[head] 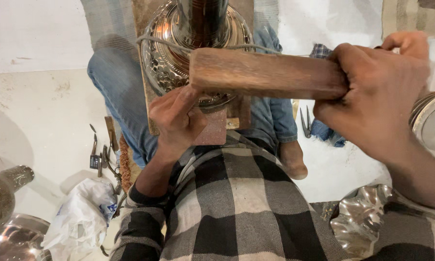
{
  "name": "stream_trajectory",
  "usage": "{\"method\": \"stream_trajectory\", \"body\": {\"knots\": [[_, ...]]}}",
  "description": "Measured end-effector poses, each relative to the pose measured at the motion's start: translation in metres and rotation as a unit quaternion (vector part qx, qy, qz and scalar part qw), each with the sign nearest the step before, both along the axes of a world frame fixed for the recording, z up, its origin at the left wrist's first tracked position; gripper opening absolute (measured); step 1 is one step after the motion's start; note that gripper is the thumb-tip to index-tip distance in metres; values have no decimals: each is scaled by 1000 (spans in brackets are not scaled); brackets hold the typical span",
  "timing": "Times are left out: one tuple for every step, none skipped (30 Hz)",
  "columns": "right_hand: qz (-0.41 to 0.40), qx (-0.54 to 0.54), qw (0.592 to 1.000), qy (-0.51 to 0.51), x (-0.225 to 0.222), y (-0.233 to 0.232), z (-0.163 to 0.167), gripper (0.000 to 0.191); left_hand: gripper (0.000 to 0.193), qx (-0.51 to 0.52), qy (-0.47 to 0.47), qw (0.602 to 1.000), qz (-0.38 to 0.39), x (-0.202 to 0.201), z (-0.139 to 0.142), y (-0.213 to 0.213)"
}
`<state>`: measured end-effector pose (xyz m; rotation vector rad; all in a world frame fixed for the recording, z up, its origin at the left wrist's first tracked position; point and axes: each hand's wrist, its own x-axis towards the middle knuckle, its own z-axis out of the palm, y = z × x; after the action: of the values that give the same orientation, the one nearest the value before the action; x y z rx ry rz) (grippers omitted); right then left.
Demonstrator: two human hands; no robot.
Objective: The person sits on the floor with a brass lamp base on their lap, holds a chisel against the decorated metal surface, and repeatedly strikes the chisel with a wooden mallet to work the ornamented area, repositioning the chisel and rotating the vessel as they go.
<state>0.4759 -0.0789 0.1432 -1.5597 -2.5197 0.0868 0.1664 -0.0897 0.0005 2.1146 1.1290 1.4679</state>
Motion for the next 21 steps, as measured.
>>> {"method": "stream_trajectory", "body": {"knots": [[2, -42, 996, 73, 0, 1, -1, 34, 63, -23, 12, 1000, 2, 0, 2, 0], [-5, -50, 996, 73, 0, 0, -2, 35, 64, -47, 23, 999, 4, -1, 5, 0], [-13, -57, 996, 74, 0, 0, -3, 35, 62, -35, 19, 999, 3, 0, 6, 2], [-32, -29, 999, 2, -1, -1, -3, 31, 60, -22, 13, 1000, 1, 1, 7, 3], [-48, 3, 996, -68, -2, -1, -3, 27, 57, -5, 7, 1000, 1, 2, 8, 4], [-37, -27, 999, 13, -2, -2, -3, 32, 58, -15, 8, 1000, -2, 2, 9, 6], [-25, -59, 994, 94, -2, -3, -3, 37, 59, -27, 9, 1000, -7, 2, 10, 6], [-21, -50, 994, 91, -2, -4, -3, 37, 60, -40, 9, 999, -10, 2, 11, 6], [-17, -42, 995, 89, -2, -4, -4, 38, 59, -40, 13, 999, -11, 1, 11, 6], [-21, 10, 1000, 3, -1, -5, -4, 34, 59, -39, 18, 999, -13, 0, 13, 6], [-23, 64, 994, -82, 0, -5, -5, 31, 58, -35, 22, 999, -14, -1, 14, 6], [-18, 4, 999, 28, 1, -7, -5, 29, 58, -36, 22, 999, -16, -2, 15, 5], [-13, -56, 989, 137, 3, -6, -7, 27, 58, -37, 21, 999, -19, -3, 16, 4], [-15, -65, 988, 140, 4, -8, -7, 26, 59, -39, 20, 999, -21, -3, 17, 4], [-18, -74, 987, 143, 5, -7, -9, 25, 60, -48, 29, 998, -21, -4, 18, 3], [-28, -29, 998, 39, 5, -9, -9, 25, 61, -55, 39, 998, -21, -5, 18, 3], [-28, -28, 999, 36, 6, -7, -10, 26, 62, -58, 48, 997, -20, -5, 17, 3], [-29, -27, 999, 33, 5, -10, -10, 28, 61, -52, 40, 998, -23, -5, 15, 4], [-18, -73, 989, 130, 4, -8, -10, 31, 60, -46, 32, 998, -25, -4, 13, 5], [-14, -64, 989, 129, 2, -10, -9, 31, 59, -43, 23, 998, -26, -4, 10, 6], [-10, -55, 990, 128, 1, -9, -9, 30, 58, -41, 21, 999, -27, -3, 7, 7]]}}
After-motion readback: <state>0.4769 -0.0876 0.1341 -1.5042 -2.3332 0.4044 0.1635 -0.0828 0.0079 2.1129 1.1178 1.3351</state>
